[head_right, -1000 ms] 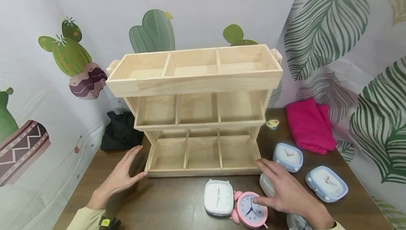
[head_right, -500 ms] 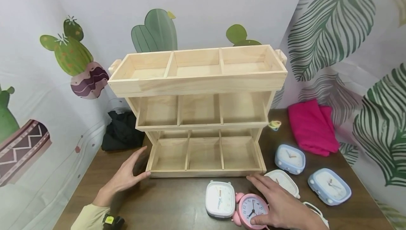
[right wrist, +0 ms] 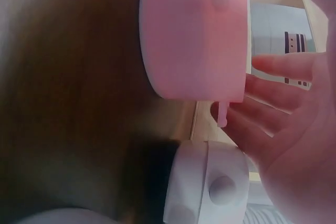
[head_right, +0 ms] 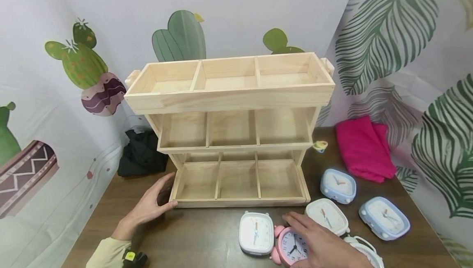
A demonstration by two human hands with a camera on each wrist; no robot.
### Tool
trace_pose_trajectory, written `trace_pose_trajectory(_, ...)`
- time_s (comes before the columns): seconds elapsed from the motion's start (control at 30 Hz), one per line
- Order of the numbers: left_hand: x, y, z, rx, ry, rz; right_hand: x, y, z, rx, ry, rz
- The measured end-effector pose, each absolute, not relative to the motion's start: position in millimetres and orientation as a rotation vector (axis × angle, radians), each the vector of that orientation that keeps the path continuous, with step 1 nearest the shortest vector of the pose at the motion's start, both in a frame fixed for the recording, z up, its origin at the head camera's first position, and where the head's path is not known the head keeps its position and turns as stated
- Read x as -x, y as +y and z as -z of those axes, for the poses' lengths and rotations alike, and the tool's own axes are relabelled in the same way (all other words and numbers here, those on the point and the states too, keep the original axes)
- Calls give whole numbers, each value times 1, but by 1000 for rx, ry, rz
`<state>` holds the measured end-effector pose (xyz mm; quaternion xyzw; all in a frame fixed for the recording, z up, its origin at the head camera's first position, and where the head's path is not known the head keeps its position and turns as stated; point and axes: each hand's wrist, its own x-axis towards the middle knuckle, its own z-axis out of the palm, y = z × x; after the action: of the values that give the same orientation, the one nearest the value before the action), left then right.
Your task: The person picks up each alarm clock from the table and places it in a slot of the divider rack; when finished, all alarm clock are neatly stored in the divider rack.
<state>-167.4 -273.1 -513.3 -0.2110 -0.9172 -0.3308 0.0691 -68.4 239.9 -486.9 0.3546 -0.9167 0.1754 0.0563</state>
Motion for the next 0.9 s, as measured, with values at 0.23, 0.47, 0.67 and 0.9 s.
trace_pose_trajectory(0.23,168,-272,518,688,-2731,992,68,235,489,-1123,-2778,-540)
trace_pose_trajectory(0.47,167,-271,522,658,-2749,1024,70,235,487,-1096,-3018,-595)
trace_pose_trajectory(0.67,167,-268,523,641,-2747,980,70,235,489,-1138,-2902,-594)
trace_pose_trajectory(0.9,167,-267,524,637,-2741,905,71,233,494,-1158,-2816,-598)
